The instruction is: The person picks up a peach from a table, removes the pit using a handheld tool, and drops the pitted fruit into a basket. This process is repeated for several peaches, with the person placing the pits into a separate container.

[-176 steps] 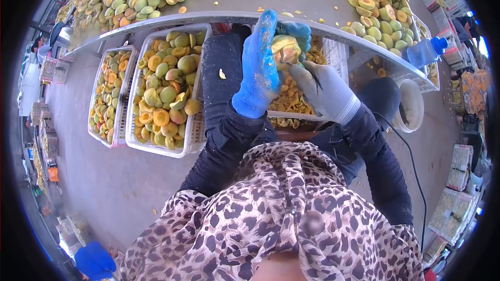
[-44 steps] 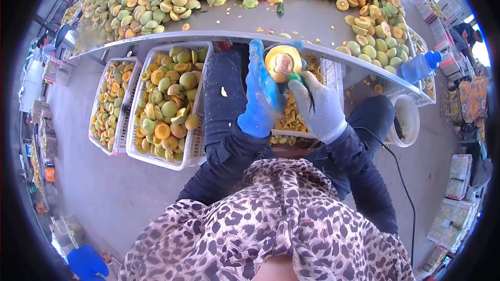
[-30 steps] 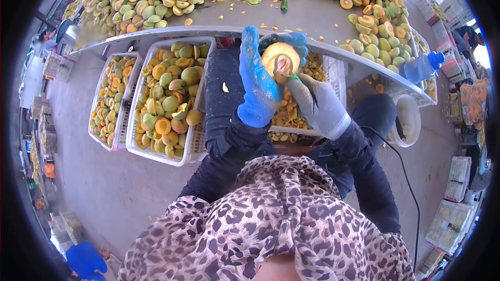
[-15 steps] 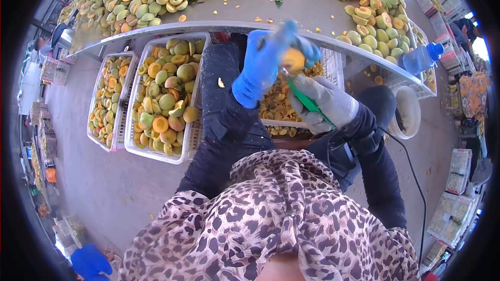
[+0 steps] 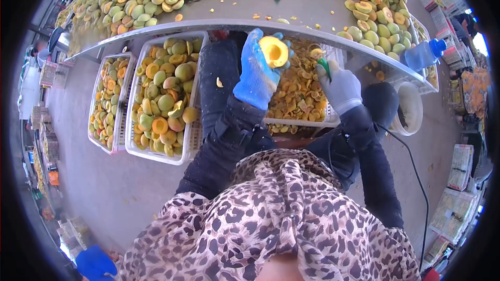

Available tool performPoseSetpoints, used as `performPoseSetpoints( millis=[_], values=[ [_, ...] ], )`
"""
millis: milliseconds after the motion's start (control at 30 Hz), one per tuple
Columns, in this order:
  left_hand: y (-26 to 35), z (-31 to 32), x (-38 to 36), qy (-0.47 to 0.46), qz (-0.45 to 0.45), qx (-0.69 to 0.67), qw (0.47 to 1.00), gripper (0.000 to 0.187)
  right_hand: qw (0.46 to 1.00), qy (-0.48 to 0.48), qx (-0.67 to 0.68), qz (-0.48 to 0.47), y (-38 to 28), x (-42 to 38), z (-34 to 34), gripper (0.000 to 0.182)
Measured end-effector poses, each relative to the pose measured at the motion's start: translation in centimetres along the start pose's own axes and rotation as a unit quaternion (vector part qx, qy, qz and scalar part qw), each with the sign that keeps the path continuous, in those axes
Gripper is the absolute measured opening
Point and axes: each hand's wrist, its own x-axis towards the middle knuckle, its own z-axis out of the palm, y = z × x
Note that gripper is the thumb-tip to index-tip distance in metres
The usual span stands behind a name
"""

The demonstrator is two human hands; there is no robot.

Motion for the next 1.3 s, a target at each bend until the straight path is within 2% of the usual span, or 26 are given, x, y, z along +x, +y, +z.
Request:
performPoseSetpoints(
  millis=[100, 167, 233, 267, 367, 400, 467, 500, 533, 567, 600, 633, 700, 733, 767, 800, 833, 867, 900, 967, 1000, 1067, 1100, 1167, 1200, 1300],
  values=[
    [-1.1, 0.1, -0.3, 0.058, 0.033, -0.035, 0.997, 0.037, 0.999, -0.017, -0.015, 0.046, -3.0, 1.0, -1.9, 0.032],
    [-1.3, 0.1, -1.1, 0.037, 0.031, -0.057, 0.997, 0.033, 0.998, 0.019, -0.041, -0.041, -4.2, 1.8, -2.0, 0.028],
    [-1.5, 1.4, -2.7, 0.035, 0.072, 0.003, 0.997, 0.029, 0.995, 0.005, -0.081, -0.059, -4.3, 2.1, -2.2, 0.027],
    [-1.7, 1.1, -2.6, -0.018, 0.084, -0.006, 0.996, 0.029, 0.990, -0.010, -0.119, -0.076, -4.4, 2.3, -2.3, 0.026],
    [-1.9, 0.9, -2.1, -0.049, 0.055, -0.064, 0.995, 0.029, 0.986, -0.010, -0.157, -0.051, -5.9, 2.1, -2.7, 0.025],
    [-2.4, -0.1, -2.1, -0.066, 0.068, -0.005, 0.995, 0.030, 0.982, 0.013, -0.171, -0.081, -5.1, 1.6, -1.9, 0.025],
    [-4.0, -2.3, -1.4, -0.136, 0.141, 0.050, 0.979, 0.030, 0.964, -0.022, -0.262, -0.038, -4.9, 1.1, -1.0, 0.015],
    [-6.0, -1.3, -1.1, 0.092, 0.217, 0.093, 0.967, 0.032, 0.957, -0.031, -0.288, -0.030, -4.7, 1.1, -0.5, 0.014],
    [-5.2, -1.0, -3.6, -0.015, 0.314, 0.143, 0.938, 0.025, 0.898, -0.028, -0.436, -0.048, -2.6, 0.8, 1.4, 0.017],
    [-4.7, -0.3, -4.3, 0.017, 0.225, 0.094, 0.970, 0.021, 0.921, -0.121, -0.369, 0.002, -1.4, 1.5, 1.0, 0.020],
    [-3.9, 2.4, -6.8, 0.069, 0.187, 0.019, 0.980, 0.020, 0.921, -0.160, -0.352, 0.040, 2.4, 1.9, 2.4, 0.027],
    [-3.3, 1.9, -6.9, 0.056, 0.206, 0.093, 0.972, 0.021, 0.941, -0.132, -0.294, 0.103, 2.3, 2.0, 1.6, 0.034],
    [-1.1, -1.7, -7.0, -0.037, 0.362, 0.137, 0.921, 0.020, 0.942, -0.145, -0.292, 0.079, 1.8, 1.6, 0.4, 0.039],
    [-0.4, -6.3, -4.6, -0.031, 0.400, 0.163, 0.901, 0.016, 0.937, -0.165, -0.285, 0.114, 0.5, 1.6, -0.1, 0.037],
    [2.6, -2.7, -8.0, 0.162, 0.366, 0.550, 0.733, 0.018, 0.951, -0.132, -0.258, 0.110, 0.1, 1.1, -0.4, 0.037],
    [7.0, -0.3, -12.3, 0.325, 0.270, 0.814, 0.398, 0.027, 0.963, -0.123, -0.211, 0.112, -0.6, 1.1, -0.9, 0.040],
    [9.2, -12.2, -10.1, 0.330, 0.475, 0.775, 0.255, 0.035, 0.972, -0.119, -0.162, 0.122, -0.9, 1.3, -1.3, 0.044],
    [12.0, -19.1, -8.9, 0.435, 0.368, 0.729, 0.380, 0.048, 0.970, -0.120, -0.154, 0.146, -1.2, 1.8, -1.5, 0.045],
    [13.8, -22.6, -9.6, 0.485, 0.365, 0.617, 0.501, 0.044, 0.978, -0.098, -0.124, 0.139, -0.7, 2.1, -1.6, 0.039],
    [13.5, -28.4, -9.9, 0.533, 0.343, 0.675, 0.378, 0.050, 0.993, -0.044, -0.039, 0.100, 0.1, 4.4, -1.6, 0.037],
    [12.9, -28.5, -10.0, 0.529, 0.345, 0.674, 0.383, 0.050, 0.993, -0.041, -0.044, 0.103, 0.2, 6.0, -1.7, 0.037],
    [12.6, -27.8, -9.4, 0.518, 0.190, 0.793, 0.260, 0.054, 0.996, -0.037, -0.035, 0.075, 0.3, 10.7, -1.5, 0.033],
    [12.8, -27.4, -8.6, 0.515, 0.191, 0.792, 0.266, 0.054, 0.997, -0.038, -0.046, 0.056, 0.3, 13.2, -1.0, 0.031],
    [13.5, -26.3, -7.1, 0.588, 0.136, 0.742, 0.293, 0.057, 0.996, -0.041, -0.075, 0.021, 0.9, 18.7, 1.1, 0.031],
    [13.8, -26.0, -6.8, 0.587, 0.146, 0.749, 0.271, 0.056, 0.995, -0.042, -0.091, 0.005, 1.7, 21.4, 2.9, 0.033],
    [14.6, -25.5, -6.6, 0.581, 0.224, 0.720, 0.307, 0.058, 0.987, -0.105, -0.124, -0.019, 2.1, 28.5, 7.6, 0.032]
  ],
)
